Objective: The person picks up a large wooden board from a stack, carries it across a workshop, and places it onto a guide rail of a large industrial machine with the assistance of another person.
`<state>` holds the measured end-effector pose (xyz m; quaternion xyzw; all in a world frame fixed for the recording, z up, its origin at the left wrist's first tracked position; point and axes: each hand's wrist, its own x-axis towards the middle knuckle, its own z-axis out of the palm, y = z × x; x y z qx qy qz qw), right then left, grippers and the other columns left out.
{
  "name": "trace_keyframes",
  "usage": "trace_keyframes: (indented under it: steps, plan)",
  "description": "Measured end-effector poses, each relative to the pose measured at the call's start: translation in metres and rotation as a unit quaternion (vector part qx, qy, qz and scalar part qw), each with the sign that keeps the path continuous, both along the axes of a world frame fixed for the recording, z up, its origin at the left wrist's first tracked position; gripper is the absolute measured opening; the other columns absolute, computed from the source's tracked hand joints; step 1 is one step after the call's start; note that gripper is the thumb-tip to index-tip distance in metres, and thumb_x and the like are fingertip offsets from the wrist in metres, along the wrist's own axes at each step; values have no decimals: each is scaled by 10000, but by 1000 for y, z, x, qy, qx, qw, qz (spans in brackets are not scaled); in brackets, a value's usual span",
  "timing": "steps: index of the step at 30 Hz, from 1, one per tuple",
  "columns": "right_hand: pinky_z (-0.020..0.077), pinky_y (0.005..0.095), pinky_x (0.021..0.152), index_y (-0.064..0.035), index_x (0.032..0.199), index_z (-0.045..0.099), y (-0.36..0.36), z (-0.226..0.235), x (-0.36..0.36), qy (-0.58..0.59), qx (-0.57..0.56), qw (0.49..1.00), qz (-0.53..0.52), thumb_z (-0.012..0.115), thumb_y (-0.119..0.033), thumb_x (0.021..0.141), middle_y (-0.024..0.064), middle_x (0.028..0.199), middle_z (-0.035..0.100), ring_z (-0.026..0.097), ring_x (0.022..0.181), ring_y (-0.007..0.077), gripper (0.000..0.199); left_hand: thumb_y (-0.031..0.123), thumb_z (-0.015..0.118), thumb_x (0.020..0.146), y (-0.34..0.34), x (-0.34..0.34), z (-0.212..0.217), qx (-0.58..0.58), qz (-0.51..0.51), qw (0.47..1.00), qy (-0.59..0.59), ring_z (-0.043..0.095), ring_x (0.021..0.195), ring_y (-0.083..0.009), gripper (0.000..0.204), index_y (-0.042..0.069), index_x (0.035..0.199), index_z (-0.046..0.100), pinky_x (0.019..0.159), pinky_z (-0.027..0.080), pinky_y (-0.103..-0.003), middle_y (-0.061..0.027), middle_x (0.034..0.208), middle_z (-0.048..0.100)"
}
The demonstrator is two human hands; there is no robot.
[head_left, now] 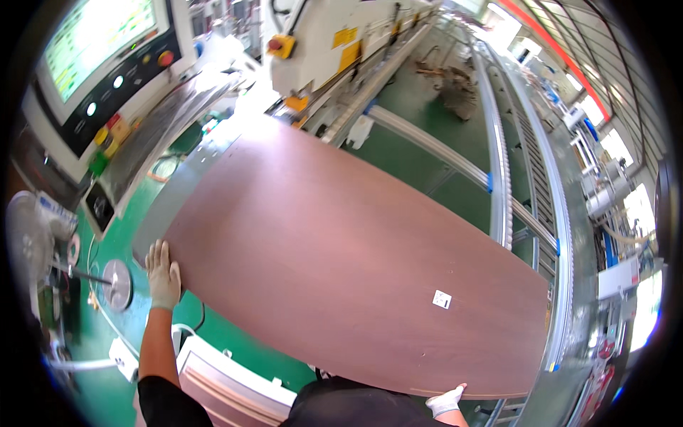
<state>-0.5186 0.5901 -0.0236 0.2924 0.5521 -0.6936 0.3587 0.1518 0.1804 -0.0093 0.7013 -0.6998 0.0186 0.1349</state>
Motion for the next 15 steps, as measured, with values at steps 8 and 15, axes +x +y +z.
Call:
trace_keyframes:
  steps: [8,15]
  plan:
    - [318,558,1172,-233,1469,502,-10,19,4,-35,58,998,20,146,-783,954,18,1516,505,439,1409,279,834,258,405,1002,1,3,-5,-4,-10,1000,-23,269,1502,-401,585,30,1539,363,1241,168,-491,-190,1606,344]
    - [342,534,1164,-210,1449,523,-35,32,0,-42,110,993,16,173,-745,970,28,1499,523,462,1391,278,799,251,400,992,-16,-10,1,12,-20,999,-22,281,1496,-415,600,2,1537,361,1241,162,-493,-229,1599,340]
